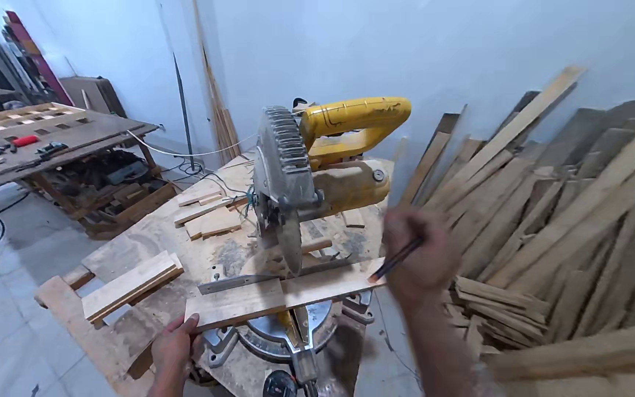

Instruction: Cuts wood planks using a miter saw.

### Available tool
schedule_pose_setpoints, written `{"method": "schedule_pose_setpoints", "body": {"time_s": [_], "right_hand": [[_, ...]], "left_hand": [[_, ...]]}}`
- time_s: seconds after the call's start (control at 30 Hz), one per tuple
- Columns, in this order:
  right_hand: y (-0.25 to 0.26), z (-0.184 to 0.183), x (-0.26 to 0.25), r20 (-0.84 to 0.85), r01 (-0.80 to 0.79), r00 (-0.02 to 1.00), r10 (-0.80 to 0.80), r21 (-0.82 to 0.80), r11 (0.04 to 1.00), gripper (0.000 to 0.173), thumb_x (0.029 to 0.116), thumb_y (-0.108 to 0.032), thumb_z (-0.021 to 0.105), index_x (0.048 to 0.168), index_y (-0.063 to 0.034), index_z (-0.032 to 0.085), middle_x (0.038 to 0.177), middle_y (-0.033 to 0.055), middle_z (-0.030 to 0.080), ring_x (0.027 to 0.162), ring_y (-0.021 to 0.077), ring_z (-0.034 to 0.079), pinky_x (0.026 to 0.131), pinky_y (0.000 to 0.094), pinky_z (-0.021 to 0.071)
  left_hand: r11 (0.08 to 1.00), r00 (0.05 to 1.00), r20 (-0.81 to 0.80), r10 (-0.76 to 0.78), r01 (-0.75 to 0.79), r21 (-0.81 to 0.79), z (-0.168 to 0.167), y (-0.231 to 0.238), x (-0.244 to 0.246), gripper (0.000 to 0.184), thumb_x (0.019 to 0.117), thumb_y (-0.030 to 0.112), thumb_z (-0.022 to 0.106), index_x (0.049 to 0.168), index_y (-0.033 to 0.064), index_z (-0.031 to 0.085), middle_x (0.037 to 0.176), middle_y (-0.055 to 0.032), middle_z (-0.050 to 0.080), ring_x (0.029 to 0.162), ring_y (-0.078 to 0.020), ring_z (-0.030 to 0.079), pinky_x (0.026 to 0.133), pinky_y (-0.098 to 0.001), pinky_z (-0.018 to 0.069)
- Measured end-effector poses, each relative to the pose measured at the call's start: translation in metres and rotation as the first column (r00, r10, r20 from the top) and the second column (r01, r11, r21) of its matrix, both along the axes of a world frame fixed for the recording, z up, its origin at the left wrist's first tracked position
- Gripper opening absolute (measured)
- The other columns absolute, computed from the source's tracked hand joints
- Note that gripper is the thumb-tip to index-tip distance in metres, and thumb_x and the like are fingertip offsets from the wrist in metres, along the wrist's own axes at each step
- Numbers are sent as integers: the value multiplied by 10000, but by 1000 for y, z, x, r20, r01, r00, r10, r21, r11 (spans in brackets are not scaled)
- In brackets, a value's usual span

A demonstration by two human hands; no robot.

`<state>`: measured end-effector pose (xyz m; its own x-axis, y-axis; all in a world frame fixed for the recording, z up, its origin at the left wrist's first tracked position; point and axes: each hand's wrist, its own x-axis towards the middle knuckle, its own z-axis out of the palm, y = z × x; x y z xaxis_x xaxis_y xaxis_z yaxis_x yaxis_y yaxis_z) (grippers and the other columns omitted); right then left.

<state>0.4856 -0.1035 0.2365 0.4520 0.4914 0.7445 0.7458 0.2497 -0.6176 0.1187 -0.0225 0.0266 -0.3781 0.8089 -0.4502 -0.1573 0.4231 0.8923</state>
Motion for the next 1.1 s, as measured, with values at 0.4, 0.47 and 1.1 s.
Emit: {"method": "schedule_pose_setpoints", "body": {"time_s": [0.4, 0.47, 1.1], "right_hand": [[49, 180, 3, 626, 224, 594, 505, -731, 644, 338, 785, -430, 854, 911, -174, 673, 718, 17, 627, 650, 217, 635, 555, 494, 526], [20, 154, -2, 546, 257, 578, 606, -827, 500, 423, 742, -560, 865, 968, -249, 690, 715, -48, 637, 624, 139, 630, 545, 430, 546], [-48, 43, 9, 720, 210, 487, 494, -646, 733, 455, 749, -472, 808, 966, -96, 669, 754, 127, 670, 656, 339, 688, 513, 533, 523]], "left_hand": [[1000, 998, 70, 3, -3, 5, 2, -2, -2, 344, 976, 168, 711, 1293, 46, 654, 873, -124, 705, 604, -177, 647, 550, -313, 566], [1000, 998, 66, 14, -14, 6, 0, -3, -2, 360, 974, 180, 717, 1305, 53, 654, 882, -118, 706, 607, -171, 643, 557, -312, 564], [999, 994, -108, 30, -34, -39, 1, -2, 5, 322, 914, 253, 794, 1207, 129, 747, 1061, -106, 750, 944, -261, 718, 855, -506, 583]]}}
